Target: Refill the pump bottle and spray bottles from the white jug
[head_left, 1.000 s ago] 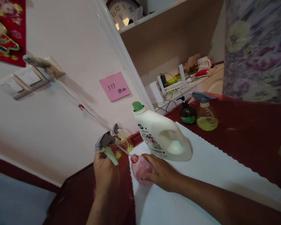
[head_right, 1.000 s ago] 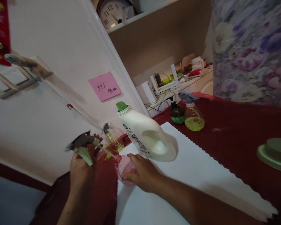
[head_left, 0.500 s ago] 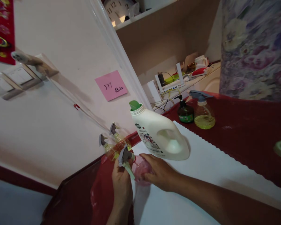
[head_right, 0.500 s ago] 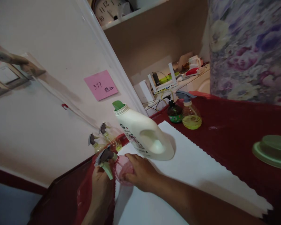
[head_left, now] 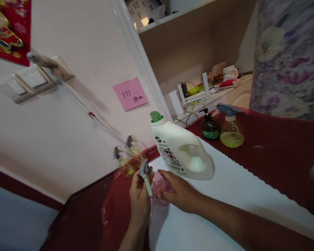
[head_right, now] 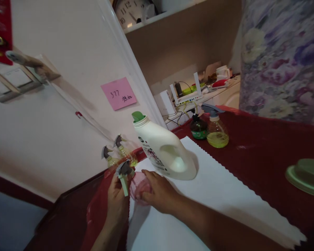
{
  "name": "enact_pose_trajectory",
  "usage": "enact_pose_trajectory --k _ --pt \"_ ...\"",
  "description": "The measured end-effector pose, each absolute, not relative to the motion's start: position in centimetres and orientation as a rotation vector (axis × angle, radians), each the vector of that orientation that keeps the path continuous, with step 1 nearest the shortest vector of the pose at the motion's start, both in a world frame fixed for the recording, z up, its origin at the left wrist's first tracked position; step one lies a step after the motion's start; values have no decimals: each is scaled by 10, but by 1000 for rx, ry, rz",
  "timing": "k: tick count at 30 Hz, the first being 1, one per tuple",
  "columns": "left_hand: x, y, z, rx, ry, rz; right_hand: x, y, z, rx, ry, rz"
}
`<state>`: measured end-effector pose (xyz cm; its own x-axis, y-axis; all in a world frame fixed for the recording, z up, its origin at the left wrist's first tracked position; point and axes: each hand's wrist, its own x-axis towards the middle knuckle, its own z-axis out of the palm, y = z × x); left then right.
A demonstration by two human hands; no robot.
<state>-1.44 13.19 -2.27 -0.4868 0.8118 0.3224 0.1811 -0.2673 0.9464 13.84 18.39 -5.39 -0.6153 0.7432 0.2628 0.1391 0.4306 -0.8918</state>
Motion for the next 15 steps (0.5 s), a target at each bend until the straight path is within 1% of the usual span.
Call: enact_pose_trajectory --k 4,7,12,15 --pt "-12 133 -27 1228 1509 1859 143 180 -43 -707 -2007 1021" --pt "-9 135 -32 1212 1421 1879 147 185 -17 -598 -2010 832" --pt "-5 138 -38 1229 1311 1941 143 212 34 -267 -2287 627" --pt "-1 135 -39 1180 1313 1940 138 226 53 -190 -2463 553"
